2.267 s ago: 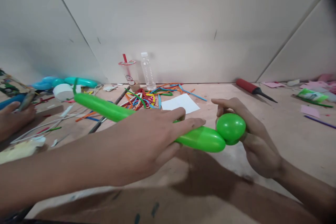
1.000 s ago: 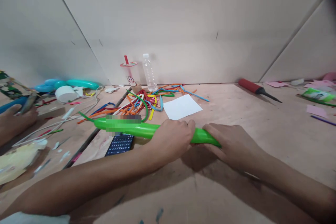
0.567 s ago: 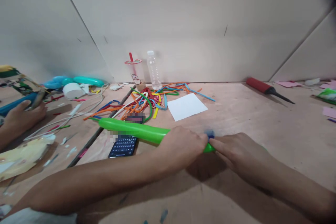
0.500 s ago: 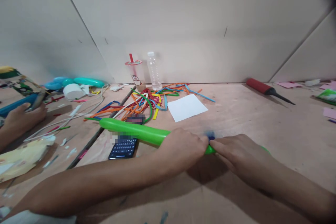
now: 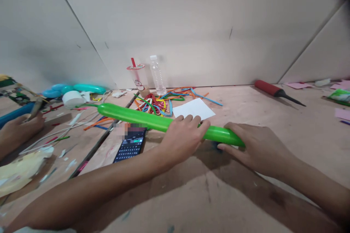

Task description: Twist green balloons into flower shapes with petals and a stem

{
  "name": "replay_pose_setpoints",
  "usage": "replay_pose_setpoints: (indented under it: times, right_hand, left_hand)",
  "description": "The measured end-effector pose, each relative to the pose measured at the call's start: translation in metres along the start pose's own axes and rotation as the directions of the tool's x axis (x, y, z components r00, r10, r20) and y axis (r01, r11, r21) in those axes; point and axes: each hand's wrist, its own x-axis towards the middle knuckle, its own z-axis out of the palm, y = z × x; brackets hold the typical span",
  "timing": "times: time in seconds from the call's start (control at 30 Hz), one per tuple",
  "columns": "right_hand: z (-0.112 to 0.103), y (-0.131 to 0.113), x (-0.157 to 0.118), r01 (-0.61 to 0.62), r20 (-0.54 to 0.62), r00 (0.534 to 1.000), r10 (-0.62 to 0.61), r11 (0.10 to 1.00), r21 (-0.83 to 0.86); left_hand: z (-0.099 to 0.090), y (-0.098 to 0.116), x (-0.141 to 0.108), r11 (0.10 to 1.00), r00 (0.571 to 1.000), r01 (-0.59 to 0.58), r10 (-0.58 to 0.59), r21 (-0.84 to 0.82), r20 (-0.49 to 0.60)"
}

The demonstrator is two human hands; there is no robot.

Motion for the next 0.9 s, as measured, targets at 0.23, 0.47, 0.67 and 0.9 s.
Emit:
replay_pose_setpoints:
  times: [0.23,0.47,0.67,0.9]
  right_hand:
    - [0.003,-0.009,-0.004,0.170,-0.029,0.985,-0.168,0.970,0.172]
    - [0.009,-0.015,-0.008,0.230,-0.064,0.973,-0.223,0.964,0.131]
    - [0.005,-0.015,-0.005,0.198,0.042,0.979,-0.202,0.977,0.080]
    - [-0.016,-0.004,0.020,0.163,0.081,0.983,-0.167,0.985,0.053]
  left_hand:
    - [0.008,0.001,-0.002,0.994,0.995,-0.093,0.095,-0.051,0.034]
    - [0.007,0.001,-0.003,0.980,0.981,-0.194,0.195,-0.040,0.019]
    - [0.005,0.006,-0.001,0.962,0.961,-0.265,0.269,-0.060,0.068]
    - [-0.003,-0.005,0.000,0.997,0.997,-0.072,0.071,0.016,0.034]
